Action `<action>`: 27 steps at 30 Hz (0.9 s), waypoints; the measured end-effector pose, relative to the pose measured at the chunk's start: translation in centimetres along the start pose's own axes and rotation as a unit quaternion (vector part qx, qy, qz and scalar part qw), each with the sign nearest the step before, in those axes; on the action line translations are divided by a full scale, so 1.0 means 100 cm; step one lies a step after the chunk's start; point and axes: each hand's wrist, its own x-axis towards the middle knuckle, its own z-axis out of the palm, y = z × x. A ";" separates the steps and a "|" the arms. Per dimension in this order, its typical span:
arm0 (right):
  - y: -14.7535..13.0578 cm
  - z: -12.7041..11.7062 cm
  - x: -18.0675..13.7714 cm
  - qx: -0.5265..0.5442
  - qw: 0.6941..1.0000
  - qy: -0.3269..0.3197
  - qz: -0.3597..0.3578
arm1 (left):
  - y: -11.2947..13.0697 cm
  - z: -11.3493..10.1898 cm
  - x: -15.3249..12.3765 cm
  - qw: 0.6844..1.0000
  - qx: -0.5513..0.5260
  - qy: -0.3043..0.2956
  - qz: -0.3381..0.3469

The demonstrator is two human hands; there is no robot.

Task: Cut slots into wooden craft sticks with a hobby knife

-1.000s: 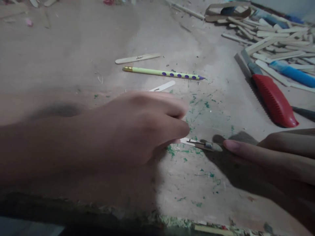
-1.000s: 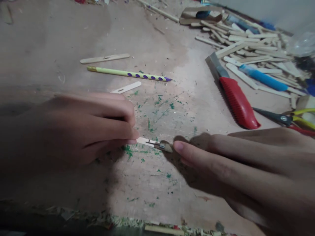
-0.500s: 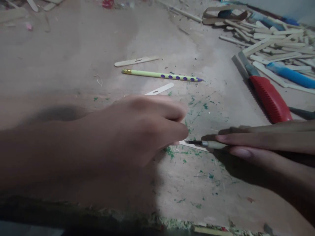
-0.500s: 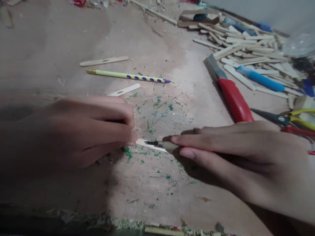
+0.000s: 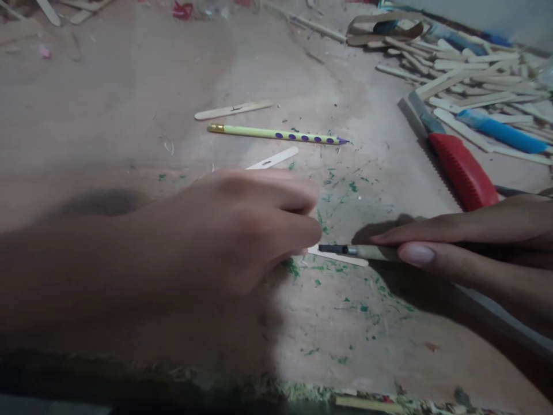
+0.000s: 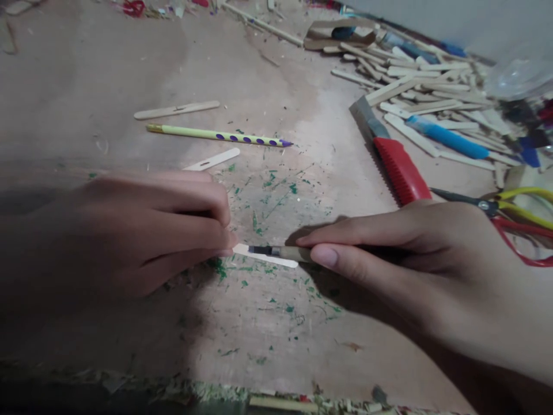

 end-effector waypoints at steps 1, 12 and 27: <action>0.001 0.000 -0.001 0.003 1.000 -0.002 -0.007 | -0.003 -0.001 -0.001 1.000 -0.005 0.000 0.011; 0.006 -0.002 -0.022 -0.127 0.990 0.033 -0.052 | -0.012 0.002 -0.001 0.998 -0.038 0.010 0.055; -0.001 0.002 -0.002 0.030 0.999 -0.009 0.024 | -0.009 -0.001 0.000 0.998 -0.037 -0.001 0.059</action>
